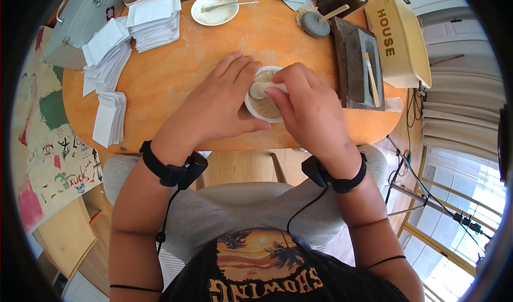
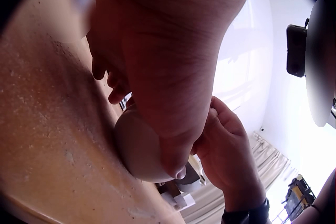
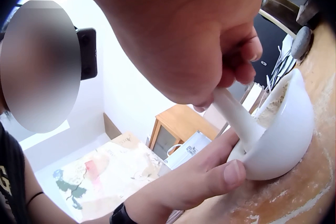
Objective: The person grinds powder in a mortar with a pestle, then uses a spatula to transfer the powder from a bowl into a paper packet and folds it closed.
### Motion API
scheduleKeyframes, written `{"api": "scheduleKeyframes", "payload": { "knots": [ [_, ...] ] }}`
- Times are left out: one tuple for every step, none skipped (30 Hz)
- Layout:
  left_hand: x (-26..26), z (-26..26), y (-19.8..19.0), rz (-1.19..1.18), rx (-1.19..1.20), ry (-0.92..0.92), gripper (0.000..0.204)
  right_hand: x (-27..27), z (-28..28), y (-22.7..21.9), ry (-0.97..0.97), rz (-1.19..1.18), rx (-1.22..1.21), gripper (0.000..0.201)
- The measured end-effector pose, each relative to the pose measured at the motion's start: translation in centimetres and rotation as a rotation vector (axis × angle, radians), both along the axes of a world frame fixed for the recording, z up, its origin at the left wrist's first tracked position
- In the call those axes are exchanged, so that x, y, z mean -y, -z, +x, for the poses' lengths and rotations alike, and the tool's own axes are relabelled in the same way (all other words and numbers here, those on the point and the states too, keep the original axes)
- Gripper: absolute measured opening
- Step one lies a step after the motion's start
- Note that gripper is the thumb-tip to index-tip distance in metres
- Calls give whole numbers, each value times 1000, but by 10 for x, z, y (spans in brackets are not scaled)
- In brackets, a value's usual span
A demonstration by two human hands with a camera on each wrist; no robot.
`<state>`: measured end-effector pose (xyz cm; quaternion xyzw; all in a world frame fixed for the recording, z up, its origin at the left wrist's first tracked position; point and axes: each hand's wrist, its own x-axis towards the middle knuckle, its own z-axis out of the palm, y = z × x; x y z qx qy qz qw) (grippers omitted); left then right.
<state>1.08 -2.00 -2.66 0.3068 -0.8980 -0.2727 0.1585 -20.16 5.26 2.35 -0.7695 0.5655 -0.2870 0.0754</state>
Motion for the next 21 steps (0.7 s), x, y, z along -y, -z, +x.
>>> {"api": "scheduleKeyframes", "payload": {
  "knots": [
    [0, 0, 0, -1, 0, 3, 110, 0, 0, 1, 9, 5, -28, 22],
    [1, 0, 0, -3, 0, 4, 110, 1, 0, 0, 10, 3, -28, 22],
    [0, 0, 0, -3, 5, 2, 111, 1, -1, -1, 9, -6, 0, 22],
    [0, 0, 0, -2, 11, -1, 111, 1, -2, -1, 7, -15, 27, 21],
    [0, 0, 0, -2, 11, -1, 111, 1, -1, 0, 6, -14, 27, 21],
    [0, 0, 0, 1, 11, -2, 111, 2, 0, 2, 10, -23, 5, 21],
    [0, 0, -1, 3, 12, -1, 111, 3, 0, 2, 16, -32, -18, 20],
    [0, -1, -1, 2, 12, -1, 111, 2, 0, 1, 16, -33, -19, 20],
    [0, 0, 0, 1, 14, 1, 111, 2, -1, 0, 16, -30, -8, 20],
    [0, 0, 0, 0, 16, 2, 112, 2, -2, -1, 14, -26, 3, 20],
    [0, 0, -1, -1, 16, 2, 112, 3, -2, 0, 14, -27, 3, 20],
    [0, 0, -1, 3, 16, 0, 111, 4, -2, 0, 10, -45, -2, 20],
    [0, -1, -1, 8, 15, -2, 111, 4, -2, 1, 7, -62, -7, 20],
    [-1, -1, -1, 8, 14, -2, 111, 3, -2, 1, 7, -61, -8, 20],
    [0, -1, -1, 2, 19, 1, 111, 3, -3, 1, 15, -49, -23, 20],
    [0, -1, -1, -6, 24, 3, 111, 4, -3, 0, 21, -38, -38, 21],
    [1, 0, -1, -7, 25, 1, 111, 4, -4, 0, 19, -39, -37, 21],
    [0, 0, -1, -3, 16, 2, 111, 4, -4, 0, 36, -54, -37, 21],
    [0, 0, -1, 1, 6, 5, 111, 4, -5, 0, 53, -69, -38, 21],
    [-1, 0, -1, 3, 5, 5, 111, 3, -5, 0, 53, -67, -39, 21],
    [-1, 0, -1, 1, 5, 7, 112, 4, -5, 1, 80, -51, -61, 21]
  ]
}}
